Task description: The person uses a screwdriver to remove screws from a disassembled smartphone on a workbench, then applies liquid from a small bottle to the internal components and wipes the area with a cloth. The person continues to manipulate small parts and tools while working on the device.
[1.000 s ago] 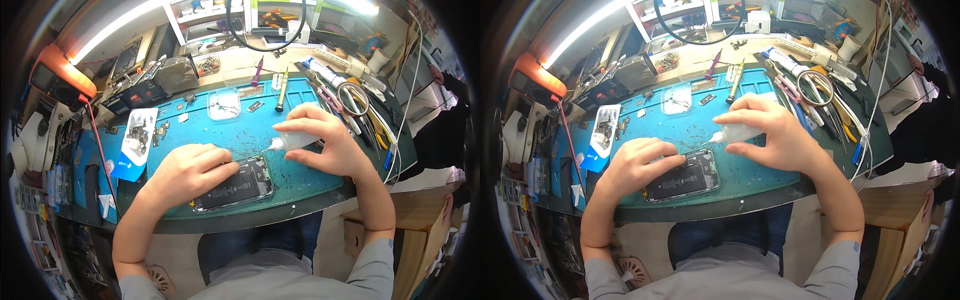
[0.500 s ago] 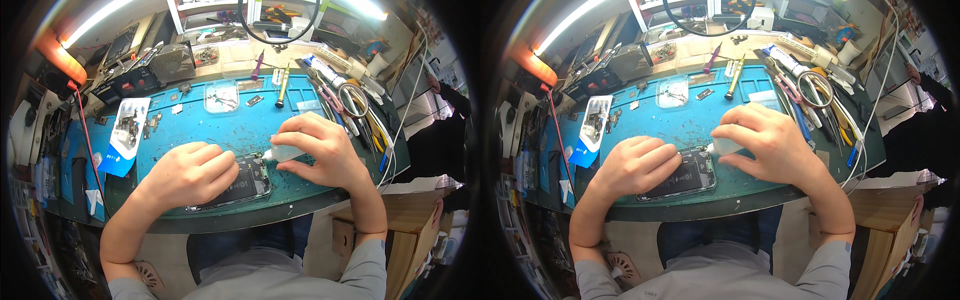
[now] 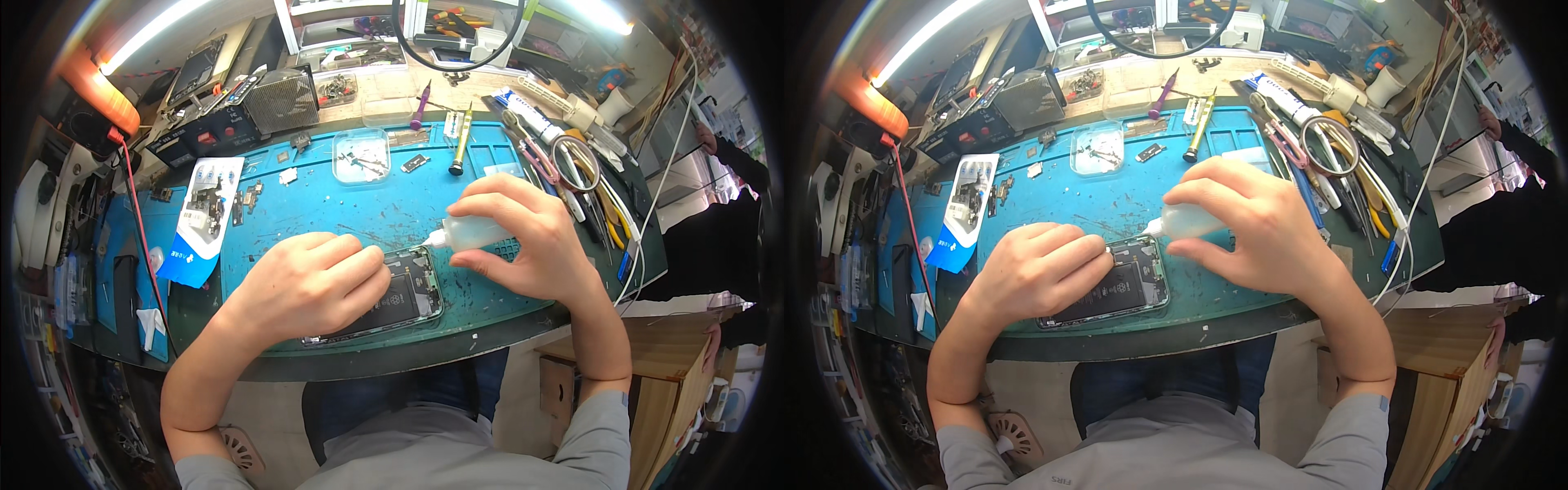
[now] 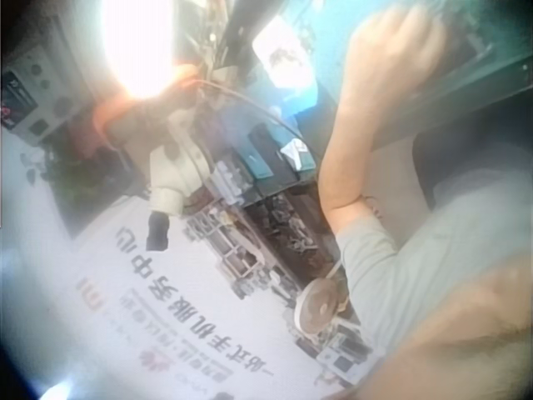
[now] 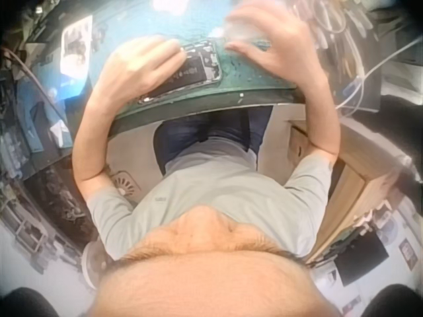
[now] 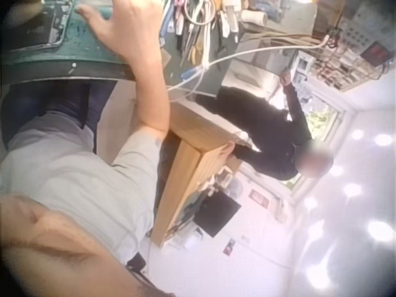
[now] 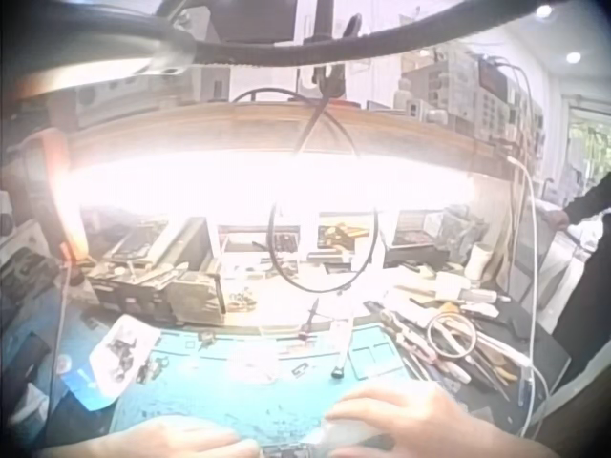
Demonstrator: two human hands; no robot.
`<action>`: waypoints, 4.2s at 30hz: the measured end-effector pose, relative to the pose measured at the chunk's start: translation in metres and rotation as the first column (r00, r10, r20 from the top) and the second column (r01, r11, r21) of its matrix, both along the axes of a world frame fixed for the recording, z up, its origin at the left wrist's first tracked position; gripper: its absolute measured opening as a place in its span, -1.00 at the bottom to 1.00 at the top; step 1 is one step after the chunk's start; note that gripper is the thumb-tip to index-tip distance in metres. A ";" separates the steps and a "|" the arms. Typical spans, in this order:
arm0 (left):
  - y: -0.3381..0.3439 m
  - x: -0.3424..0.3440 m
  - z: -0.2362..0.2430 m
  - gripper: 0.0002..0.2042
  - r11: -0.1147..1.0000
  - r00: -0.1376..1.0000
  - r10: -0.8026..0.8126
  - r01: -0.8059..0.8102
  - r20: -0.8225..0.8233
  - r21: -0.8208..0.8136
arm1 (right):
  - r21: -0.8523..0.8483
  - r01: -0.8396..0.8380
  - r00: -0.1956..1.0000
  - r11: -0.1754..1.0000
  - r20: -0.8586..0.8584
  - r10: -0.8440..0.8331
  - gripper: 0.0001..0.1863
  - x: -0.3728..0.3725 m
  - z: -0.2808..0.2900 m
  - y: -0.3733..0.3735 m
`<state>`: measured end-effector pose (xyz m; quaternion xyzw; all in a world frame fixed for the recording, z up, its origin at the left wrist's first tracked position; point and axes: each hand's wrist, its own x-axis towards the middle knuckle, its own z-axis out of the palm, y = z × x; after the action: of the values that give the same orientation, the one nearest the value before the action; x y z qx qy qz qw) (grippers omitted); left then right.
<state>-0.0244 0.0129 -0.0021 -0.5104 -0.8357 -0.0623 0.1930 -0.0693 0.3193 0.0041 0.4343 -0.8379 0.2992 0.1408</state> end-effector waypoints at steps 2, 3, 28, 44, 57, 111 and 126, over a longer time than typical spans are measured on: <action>0.000 0.000 0.000 -0.75 1.000 1.000 0.005 -0.005 -0.004 -0.008 | 0.015 -0.013 1.000 1.000 0.003 0.013 -0.56 0.001 0.000 -0.005; 0.000 0.000 0.000 -0.75 1.000 1.000 0.007 -0.007 -0.006 -0.012 | 0.023 -0.028 1.000 0.999 -0.005 0.028 -0.56 0.001 0.000 -0.009; 0.000 0.001 -0.003 -0.74 1.000 0.999 0.007 -0.006 -0.036 0.027 | -0.071 0.066 0.979 0.995 0.196 -0.051 -0.55 0.010 -0.008 0.006; 0.001 0.002 -0.004 -0.73 1.000 0.999 0.015 -0.015 -0.043 0.021 | 0.089 -0.026 0.999 0.996 0.032 0.023 -0.54 0.029 0.003 0.005; 0.001 0.003 -0.006 -0.74 0.999 0.999 0.020 -0.019 -0.046 0.032 | 0.171 -0.007 1.000 0.985 -0.019 0.011 -0.56 0.028 0.007 0.002; 0.001 0.004 -0.006 -0.73 0.998 0.999 0.032 -0.030 -0.038 0.052 | 0.158 0.072 0.997 0.985 0.008 -0.074 -0.44 0.037 0.014 0.008; 0.002 0.004 -0.005 -0.73 0.998 0.999 0.038 -0.036 -0.032 0.046 | 0.204 0.072 0.996 0.976 -0.060 -0.061 -0.43 0.038 0.018 0.006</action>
<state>-0.0202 0.0149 -0.0073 -0.4914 -0.8401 -0.0692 0.2192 -0.0318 0.3250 0.0222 0.4261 -0.8744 0.1941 0.1273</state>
